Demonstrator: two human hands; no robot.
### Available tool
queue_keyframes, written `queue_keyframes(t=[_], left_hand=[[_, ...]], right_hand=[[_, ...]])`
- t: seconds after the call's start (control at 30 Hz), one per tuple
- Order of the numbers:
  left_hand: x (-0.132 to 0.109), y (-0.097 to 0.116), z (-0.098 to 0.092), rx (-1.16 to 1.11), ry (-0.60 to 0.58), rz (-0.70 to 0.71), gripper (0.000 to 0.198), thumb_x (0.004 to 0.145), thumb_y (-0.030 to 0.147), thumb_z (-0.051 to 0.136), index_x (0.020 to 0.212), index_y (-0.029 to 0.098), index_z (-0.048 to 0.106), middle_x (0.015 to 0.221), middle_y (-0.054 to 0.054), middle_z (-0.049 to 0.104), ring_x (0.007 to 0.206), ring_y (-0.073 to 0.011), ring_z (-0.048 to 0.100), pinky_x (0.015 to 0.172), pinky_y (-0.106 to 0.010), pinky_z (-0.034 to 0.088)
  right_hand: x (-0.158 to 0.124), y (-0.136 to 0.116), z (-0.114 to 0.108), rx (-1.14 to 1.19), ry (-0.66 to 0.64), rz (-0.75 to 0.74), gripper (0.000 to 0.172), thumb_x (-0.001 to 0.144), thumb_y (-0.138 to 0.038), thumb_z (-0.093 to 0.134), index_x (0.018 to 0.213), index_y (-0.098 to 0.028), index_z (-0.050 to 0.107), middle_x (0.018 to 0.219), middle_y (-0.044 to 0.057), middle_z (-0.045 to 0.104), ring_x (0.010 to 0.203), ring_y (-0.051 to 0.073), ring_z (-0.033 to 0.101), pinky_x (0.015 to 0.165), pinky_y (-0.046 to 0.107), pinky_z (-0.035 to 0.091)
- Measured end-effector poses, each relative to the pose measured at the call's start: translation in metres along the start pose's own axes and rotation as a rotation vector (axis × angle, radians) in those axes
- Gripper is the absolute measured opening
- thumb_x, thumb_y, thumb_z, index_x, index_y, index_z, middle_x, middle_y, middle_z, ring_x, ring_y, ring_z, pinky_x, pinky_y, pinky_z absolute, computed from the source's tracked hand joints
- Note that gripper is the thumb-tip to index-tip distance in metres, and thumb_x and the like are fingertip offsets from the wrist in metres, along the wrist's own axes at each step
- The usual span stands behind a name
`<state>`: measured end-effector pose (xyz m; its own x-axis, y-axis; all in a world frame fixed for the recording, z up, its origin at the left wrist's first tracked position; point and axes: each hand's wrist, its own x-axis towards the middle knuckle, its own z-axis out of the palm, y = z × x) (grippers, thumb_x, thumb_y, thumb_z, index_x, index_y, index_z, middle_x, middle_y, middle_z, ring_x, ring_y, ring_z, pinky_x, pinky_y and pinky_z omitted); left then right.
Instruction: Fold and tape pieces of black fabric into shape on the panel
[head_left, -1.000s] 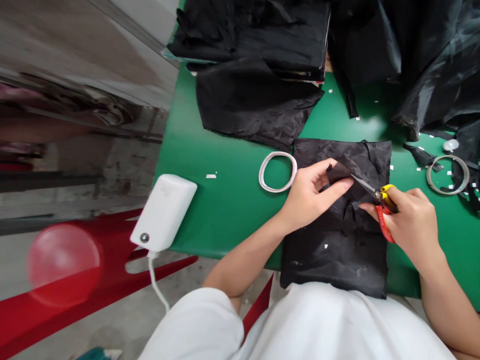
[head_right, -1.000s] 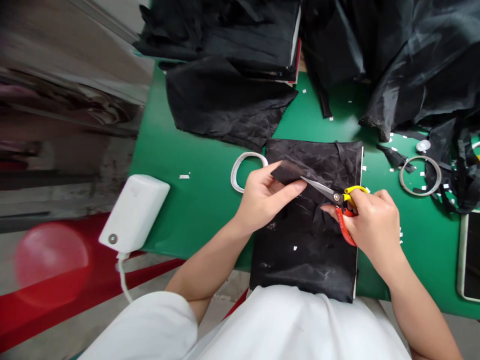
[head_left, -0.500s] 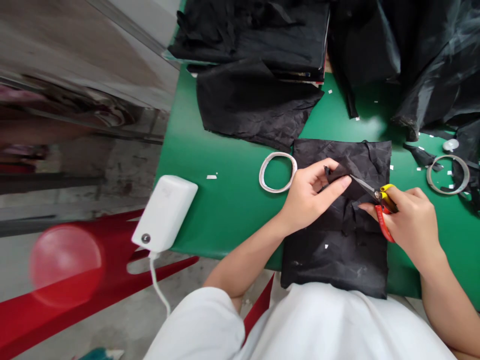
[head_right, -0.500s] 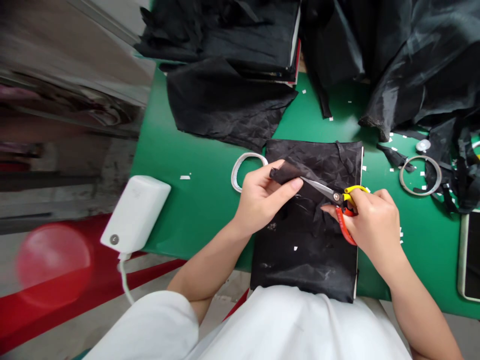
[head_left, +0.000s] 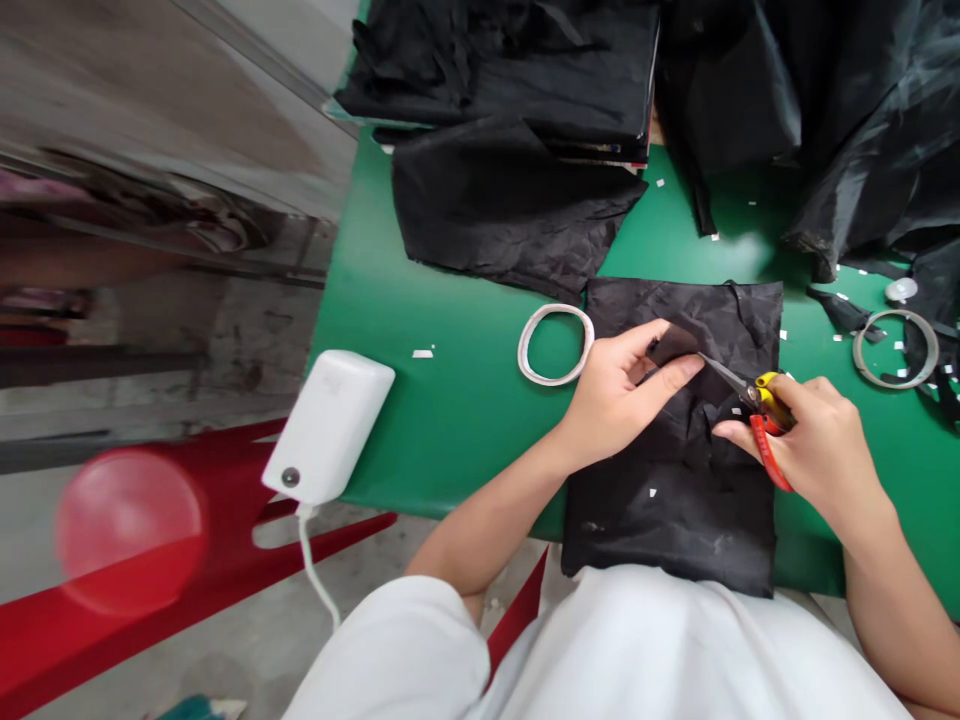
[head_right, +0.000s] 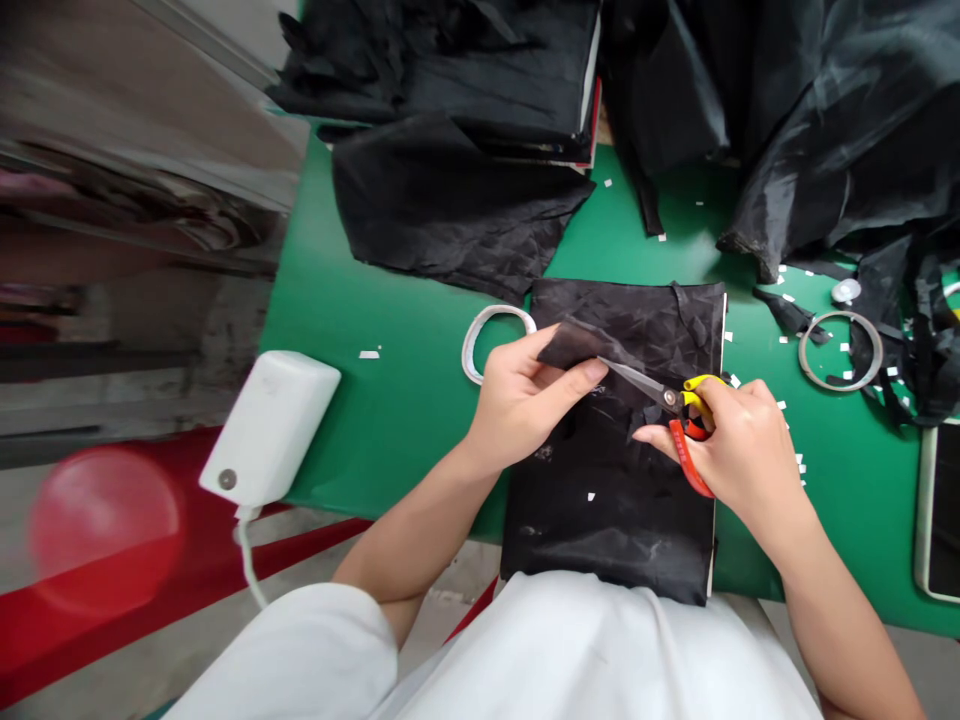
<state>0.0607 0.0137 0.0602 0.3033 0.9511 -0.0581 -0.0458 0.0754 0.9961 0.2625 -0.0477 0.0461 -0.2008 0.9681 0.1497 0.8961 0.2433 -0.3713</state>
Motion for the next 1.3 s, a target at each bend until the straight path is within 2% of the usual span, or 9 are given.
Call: queue_keyframes(t=[0.1, 0.27, 0.53, 0.67, 0.87, 1.03, 1.3], left_hand=[[0.0, 0.0, 0.0, 0.034, -0.005, -0.001, 0.026, 0.078, 0.04, 0.072, 0.08, 0.015, 0.067, 0.072, 0.0, 0.063, 0.061, -0.008, 0.053, 0.055, -0.017, 0.045], [0.0, 0.002, -0.001, 0.088, -0.022, 0.009, 0.032, 0.08, 0.047, 0.068, 0.079, 0.014, 0.066, 0.069, 0.0, 0.06, 0.06, -0.009, 0.051, 0.054, -0.019, 0.044], [-0.002, 0.002, -0.001, 0.177, -0.05, 0.051, 0.029, 0.083, 0.043, 0.066, 0.079, 0.015, 0.064, 0.065, 0.001, 0.056, 0.054, -0.0073, 0.045, 0.049, -0.019, 0.037], [-0.002, 0.002, -0.001, 0.197, -0.069, 0.073, 0.027, 0.085, 0.04, 0.063, 0.079, 0.014, 0.063, 0.067, 0.001, 0.056, 0.056, -0.0072, 0.047, 0.052, -0.019, 0.039], [-0.001, 0.001, -0.001, 0.248, -0.135, 0.128, 0.022, 0.087, 0.035, 0.059, 0.08, 0.014, 0.062, 0.07, 0.0, 0.06, 0.063, -0.0092, 0.053, 0.061, -0.019, 0.043], [0.0, -0.001, -0.003, 0.333, -0.19, 0.183, 0.017, 0.087, 0.029, 0.057, 0.079, 0.015, 0.062, 0.068, 0.0, 0.063, 0.062, -0.0096, 0.056, 0.062, -0.02, 0.043], [0.0, -0.003, -0.003, 0.27, -0.187, 0.193, 0.011, 0.084, 0.024, 0.064, 0.078, 0.015, 0.064, 0.069, 0.001, 0.065, 0.061, -0.0078, 0.056, 0.063, -0.018, 0.044]], right_hand=[[0.0, 0.0, -0.002, 0.019, -0.061, -0.001, 0.046, 0.08, -0.066, 0.056, 0.078, -0.02, 0.055, 0.053, 0.0, 0.051, 0.05, 0.015, 0.045, 0.052, 0.024, 0.034], [0.003, -0.007, -0.006, 0.039, -0.075, 0.063, 0.054, 0.081, -0.074, 0.043, 0.073, -0.021, 0.051, 0.05, -0.001, 0.046, 0.049, 0.016, 0.044, 0.051, 0.026, 0.033], [0.009, -0.009, -0.013, 0.04, -0.112, -0.012, 0.059, 0.08, -0.08, 0.035, 0.075, -0.022, 0.045, 0.049, -0.003, 0.044, 0.045, 0.016, 0.046, 0.051, 0.026, 0.032], [0.01, -0.009, -0.012, 0.004, -0.164, 0.005, 0.063, 0.078, -0.084, 0.029, 0.078, -0.022, 0.042, 0.05, -0.003, 0.044, 0.046, 0.017, 0.046, 0.052, 0.027, 0.03], [0.008, -0.007, -0.008, -0.073, -0.12, -0.048, 0.061, 0.083, -0.079, 0.027, 0.08, -0.021, 0.042, 0.05, -0.003, 0.044, 0.046, 0.017, 0.045, 0.053, 0.027, 0.03], [0.003, -0.004, -0.003, -0.079, -0.112, -0.065, 0.057, 0.086, -0.074, 0.029, 0.084, -0.019, 0.044, 0.051, -0.003, 0.046, 0.047, 0.017, 0.046, 0.058, 0.029, 0.033], [0.002, -0.004, -0.002, -0.106, -0.116, -0.074, 0.052, 0.089, -0.07, 0.032, 0.083, -0.02, 0.043, 0.053, -0.002, 0.048, 0.048, 0.018, 0.048, 0.06, 0.029, 0.032]])
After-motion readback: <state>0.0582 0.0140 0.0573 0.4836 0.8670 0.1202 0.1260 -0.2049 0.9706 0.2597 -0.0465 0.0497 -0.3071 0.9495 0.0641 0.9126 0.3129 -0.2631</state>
